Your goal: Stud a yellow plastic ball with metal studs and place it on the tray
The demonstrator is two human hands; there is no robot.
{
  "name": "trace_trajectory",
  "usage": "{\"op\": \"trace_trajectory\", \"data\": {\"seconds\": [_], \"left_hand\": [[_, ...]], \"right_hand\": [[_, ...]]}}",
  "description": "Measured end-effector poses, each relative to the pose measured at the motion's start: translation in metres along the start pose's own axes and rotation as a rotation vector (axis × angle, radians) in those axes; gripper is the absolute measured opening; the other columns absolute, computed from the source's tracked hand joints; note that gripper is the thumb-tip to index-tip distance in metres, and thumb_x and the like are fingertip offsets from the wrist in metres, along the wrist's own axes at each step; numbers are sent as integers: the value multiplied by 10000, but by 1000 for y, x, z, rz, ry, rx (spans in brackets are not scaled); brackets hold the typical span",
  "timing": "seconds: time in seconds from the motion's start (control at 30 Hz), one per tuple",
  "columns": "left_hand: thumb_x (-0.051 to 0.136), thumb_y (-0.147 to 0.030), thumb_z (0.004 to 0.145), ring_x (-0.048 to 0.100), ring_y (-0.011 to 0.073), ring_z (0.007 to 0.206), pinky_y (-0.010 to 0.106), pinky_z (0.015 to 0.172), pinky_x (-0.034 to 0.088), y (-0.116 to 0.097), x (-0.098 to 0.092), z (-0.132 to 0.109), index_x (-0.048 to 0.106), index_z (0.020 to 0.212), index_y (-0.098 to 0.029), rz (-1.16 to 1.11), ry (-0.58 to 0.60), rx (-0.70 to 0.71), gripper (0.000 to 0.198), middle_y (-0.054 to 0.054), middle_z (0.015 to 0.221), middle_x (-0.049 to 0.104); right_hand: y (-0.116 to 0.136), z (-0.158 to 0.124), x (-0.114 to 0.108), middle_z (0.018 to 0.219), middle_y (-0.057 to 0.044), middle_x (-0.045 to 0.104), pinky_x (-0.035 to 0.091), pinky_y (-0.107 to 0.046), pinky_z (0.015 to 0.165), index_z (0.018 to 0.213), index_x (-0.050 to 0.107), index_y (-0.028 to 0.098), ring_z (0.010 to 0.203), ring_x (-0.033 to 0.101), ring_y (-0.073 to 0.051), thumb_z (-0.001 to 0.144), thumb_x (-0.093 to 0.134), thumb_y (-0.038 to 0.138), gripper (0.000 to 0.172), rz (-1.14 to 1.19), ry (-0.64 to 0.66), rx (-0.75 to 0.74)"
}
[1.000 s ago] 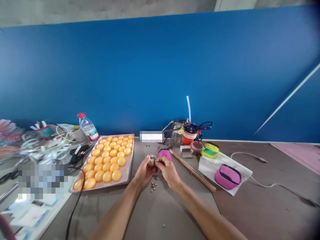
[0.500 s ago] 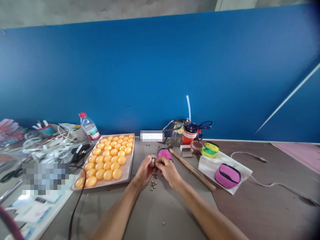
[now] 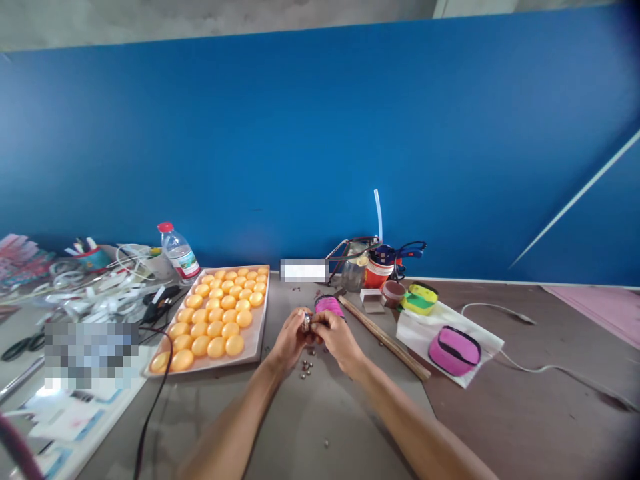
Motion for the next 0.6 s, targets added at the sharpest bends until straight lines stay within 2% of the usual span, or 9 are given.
{"op": "trace_trajectory", "data": {"seconds": [0.47, 0.6], "left_hand": [[621, -443, 730, 508, 105, 472, 235, 482, 407, 2, -1, -2, 499, 842, -182, 36, -49, 14, 309, -37, 604, 513], [623, -460, 733, 516, 104, 507, 222, 492, 395, 0, 6, -2, 524, 800, -163, -86, 3, -6, 320, -11, 630, 542]], "right_hand": [[1, -2, -2, 547, 38, 504, 354, -244, 478, 658, 488, 193, 488, 451, -107, 637, 532, 208, 51, -57, -65, 5], [3, -1, -1, 508, 49, 461, 340, -247, 480, 647, 469, 198, 469, 438, -106, 658, 536, 216, 70, -1, -28, -8]]}}
Point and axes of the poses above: each hand's wrist, its own z-axis towards the middle knuckle, its own x-axis out of the palm, y = z × x, the point moved 7 cm from there along z, towards the middle knuckle
